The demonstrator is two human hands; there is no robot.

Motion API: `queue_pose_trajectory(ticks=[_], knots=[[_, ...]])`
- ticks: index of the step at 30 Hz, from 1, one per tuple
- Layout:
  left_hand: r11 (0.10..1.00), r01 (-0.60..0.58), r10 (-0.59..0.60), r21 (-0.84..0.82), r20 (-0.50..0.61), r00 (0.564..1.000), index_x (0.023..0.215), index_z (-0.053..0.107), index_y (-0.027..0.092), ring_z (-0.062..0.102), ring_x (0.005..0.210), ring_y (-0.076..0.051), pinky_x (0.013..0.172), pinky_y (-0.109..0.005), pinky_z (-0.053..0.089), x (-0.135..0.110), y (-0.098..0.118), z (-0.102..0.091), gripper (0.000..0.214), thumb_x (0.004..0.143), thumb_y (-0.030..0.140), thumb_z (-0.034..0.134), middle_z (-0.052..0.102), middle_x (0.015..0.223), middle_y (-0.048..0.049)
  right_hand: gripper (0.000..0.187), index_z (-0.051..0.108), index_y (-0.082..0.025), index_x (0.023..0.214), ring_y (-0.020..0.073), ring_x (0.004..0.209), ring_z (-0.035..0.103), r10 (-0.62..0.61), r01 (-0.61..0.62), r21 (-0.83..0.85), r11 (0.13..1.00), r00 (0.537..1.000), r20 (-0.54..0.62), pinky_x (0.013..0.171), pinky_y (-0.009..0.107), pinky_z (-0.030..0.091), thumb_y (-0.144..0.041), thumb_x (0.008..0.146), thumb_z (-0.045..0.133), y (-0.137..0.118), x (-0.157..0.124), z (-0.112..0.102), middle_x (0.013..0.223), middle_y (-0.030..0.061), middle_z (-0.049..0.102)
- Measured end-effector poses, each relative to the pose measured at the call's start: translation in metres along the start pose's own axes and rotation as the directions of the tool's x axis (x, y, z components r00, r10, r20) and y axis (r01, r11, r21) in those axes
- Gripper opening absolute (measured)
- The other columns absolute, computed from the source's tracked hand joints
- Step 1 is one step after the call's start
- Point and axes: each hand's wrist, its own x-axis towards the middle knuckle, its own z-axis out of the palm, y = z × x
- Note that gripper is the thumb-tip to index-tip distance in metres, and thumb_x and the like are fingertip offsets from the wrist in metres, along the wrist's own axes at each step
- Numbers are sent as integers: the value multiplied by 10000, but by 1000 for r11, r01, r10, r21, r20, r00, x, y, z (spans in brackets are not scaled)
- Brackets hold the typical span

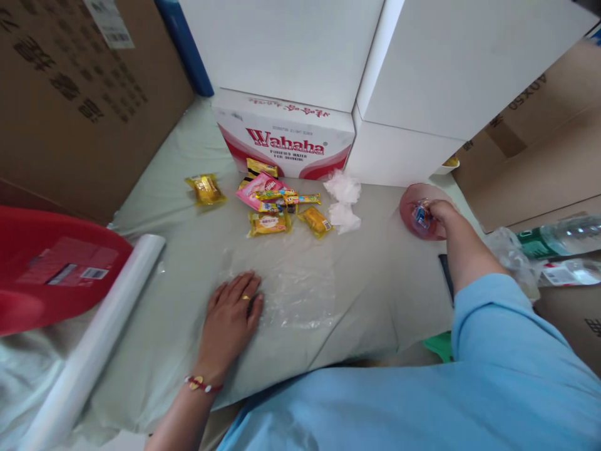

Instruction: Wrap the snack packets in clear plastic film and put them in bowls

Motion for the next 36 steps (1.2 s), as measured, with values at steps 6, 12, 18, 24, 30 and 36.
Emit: queue_pose_trajectory(ticks=[6,12,18,24,30,36], knots=[[1000,8,-8,-14,-10,1000,1399,653,157,568,1415,-329,1209,-554,379,0,-1,1,496,1078,405,366,628,1507,-169,394,702,-103,1257,308,1128,653,105,-145,-160,976,966,-236,914,390,485,-393,1049,535,3,-22,-8,1308,261,643],[999,10,-11,-31,-25,1000,1383,666,157,572,1412,-321,1213,-547,374,0,0,1,493,1076,403,368,629,1509,-164,399,765,-162,1089,326,1032,638,-292,232,-431,872,953,-77,847,390,469,-500,989,579,10,-96,19,1058,180,744],[999,14,-15,-40,-21,1000,1383,666,146,568,1422,-316,1212,-552,376,0,4,0,492,1078,385,364,624,1516,-162,256,753,-140,1027,302,1049,631,-398,353,-346,869,915,-66,1016,462,432,-212,926,529,16,-91,35,1063,171,743],[1000,28,-28,-15,4,1000,1415,645,167,542,1454,-293,1241,-533,348,-1,6,0,470,1075,355,379,604,1543,-142,442,702,-80,1291,350,1255,570,-450,420,-164,892,808,-379,1113,552,431,-249,917,536,-17,-126,55,1346,247,635],[999,52,-53,15,43,998,1488,591,194,504,1491,-287,1253,-540,330,-2,6,1,494,1082,363,367,564,1584,-134,461,601,-215,1496,268,1468,483,-914,887,241,394,405,6,1199,477,439,-317,1051,530,-118,-283,152,1560,144,560],[1000,-6,2,25,157,988,1591,472,212,384,1575,-294,1291,-579,249,-4,3,-2,567,1079,442,394,399,1700,-127,560,523,-210,1579,255,1613,289,-937,890,353,287,184,297,1343,514,178,-408,1060,590,-106,-343,172,1700,85,404]])
